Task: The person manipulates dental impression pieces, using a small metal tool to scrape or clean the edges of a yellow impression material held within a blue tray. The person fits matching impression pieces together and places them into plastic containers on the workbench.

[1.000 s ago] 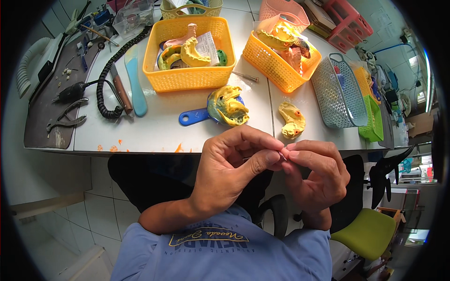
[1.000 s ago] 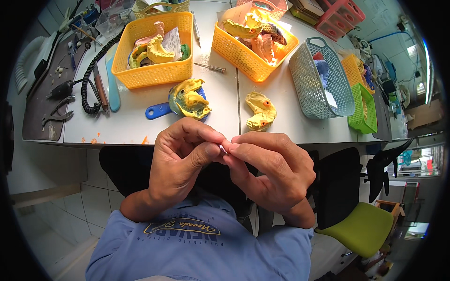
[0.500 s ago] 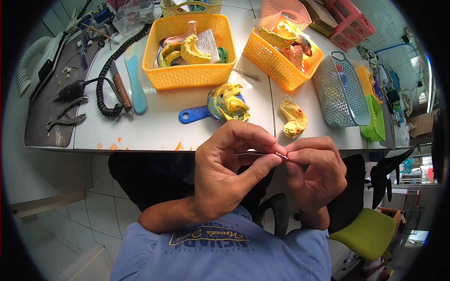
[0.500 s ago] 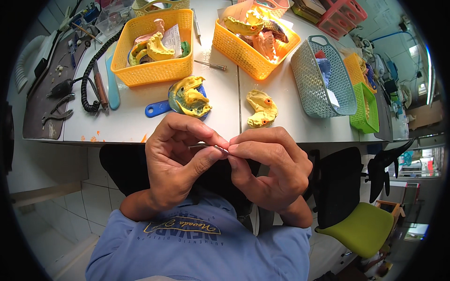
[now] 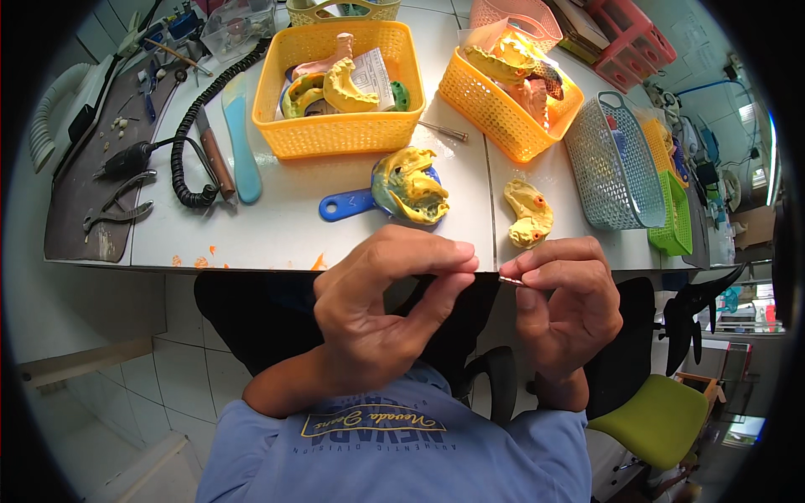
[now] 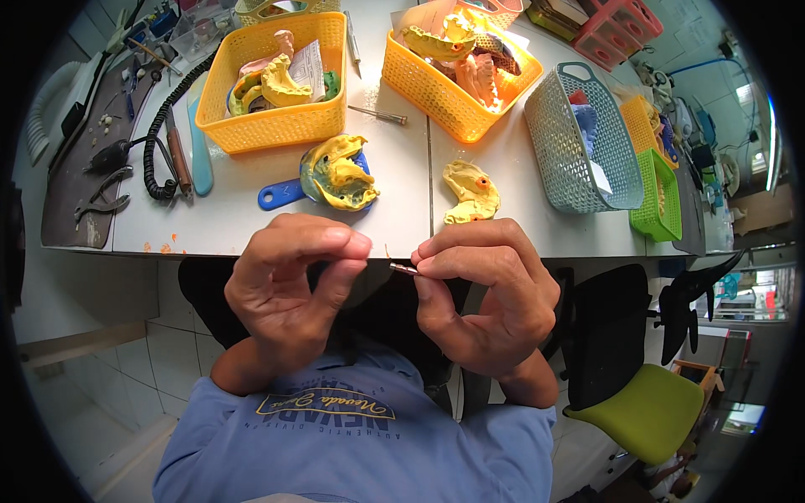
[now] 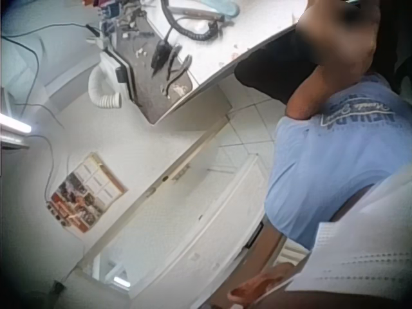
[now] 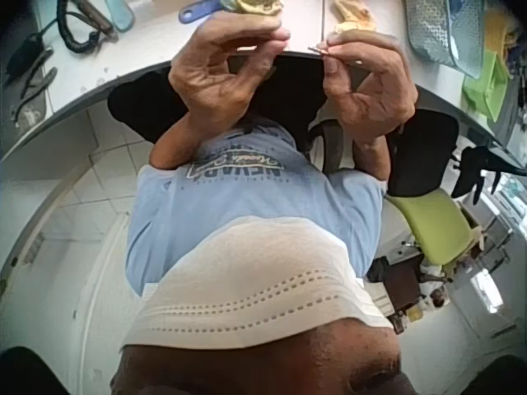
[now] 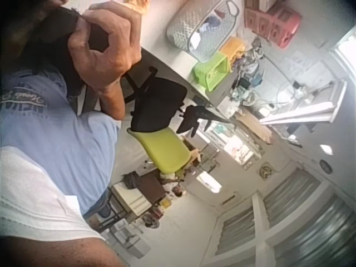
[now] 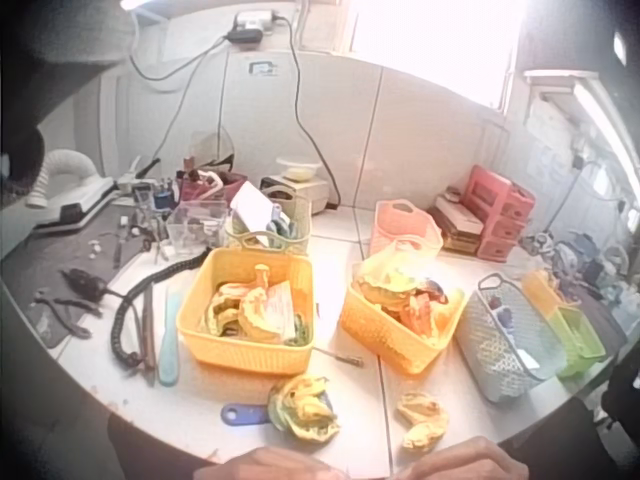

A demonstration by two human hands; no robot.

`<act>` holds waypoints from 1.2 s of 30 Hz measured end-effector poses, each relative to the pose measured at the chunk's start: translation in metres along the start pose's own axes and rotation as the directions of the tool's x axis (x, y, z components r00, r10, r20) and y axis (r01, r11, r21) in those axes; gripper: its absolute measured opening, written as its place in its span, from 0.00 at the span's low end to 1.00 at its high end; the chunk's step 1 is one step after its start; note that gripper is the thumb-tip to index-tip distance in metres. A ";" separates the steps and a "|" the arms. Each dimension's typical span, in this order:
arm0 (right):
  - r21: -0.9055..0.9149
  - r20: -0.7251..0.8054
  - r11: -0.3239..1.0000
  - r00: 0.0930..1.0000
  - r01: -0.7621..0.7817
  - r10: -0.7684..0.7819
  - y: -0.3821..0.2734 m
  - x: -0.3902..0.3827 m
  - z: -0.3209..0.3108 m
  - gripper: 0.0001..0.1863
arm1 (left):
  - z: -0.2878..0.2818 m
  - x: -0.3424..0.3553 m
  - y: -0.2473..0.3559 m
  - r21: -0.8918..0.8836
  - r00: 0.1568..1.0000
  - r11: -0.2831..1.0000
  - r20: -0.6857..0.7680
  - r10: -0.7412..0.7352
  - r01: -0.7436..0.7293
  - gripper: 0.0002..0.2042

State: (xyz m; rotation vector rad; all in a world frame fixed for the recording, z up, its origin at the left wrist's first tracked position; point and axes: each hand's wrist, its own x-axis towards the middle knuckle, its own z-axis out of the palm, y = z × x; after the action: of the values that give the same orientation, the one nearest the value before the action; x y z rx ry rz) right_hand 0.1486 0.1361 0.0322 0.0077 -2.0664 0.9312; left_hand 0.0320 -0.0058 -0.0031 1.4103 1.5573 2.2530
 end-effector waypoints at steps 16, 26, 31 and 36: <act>0.003 -0.003 1.000 1.000 -0.006 0.006 0.013 0.003 -0.003 0.11 | -0.022 0.032 -0.012 0.902 0.991 0.432 0.044 -0.126 0.015 0.39; -0.060 0.029 0.997 0.998 0.056 -0.055 0.006 0.009 -0.002 0.11 | -0.027 0.026 -0.011 0.750 0.997 0.659 0.068 0.021 -0.065 0.39; 0.017 0.072 0.998 0.996 0.054 -0.055 -0.002 0.009 0.011 0.11 | -0.041 0.017 0.001 0.712 0.990 0.687 0.109 0.094 -0.144 0.40; 0.227 0.174 0.974 0.985 -0.018 -0.022 -0.013 0.001 0.046 0.13 | -0.062 -0.008 0.022 0.580 0.998 0.813 0.039 0.039 -0.054 0.39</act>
State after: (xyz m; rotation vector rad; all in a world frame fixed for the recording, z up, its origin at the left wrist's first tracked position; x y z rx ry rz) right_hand 0.1204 0.0985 0.0241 0.2210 -2.1059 1.1991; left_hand 0.0023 -0.0639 0.0042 1.5914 2.3622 1.8320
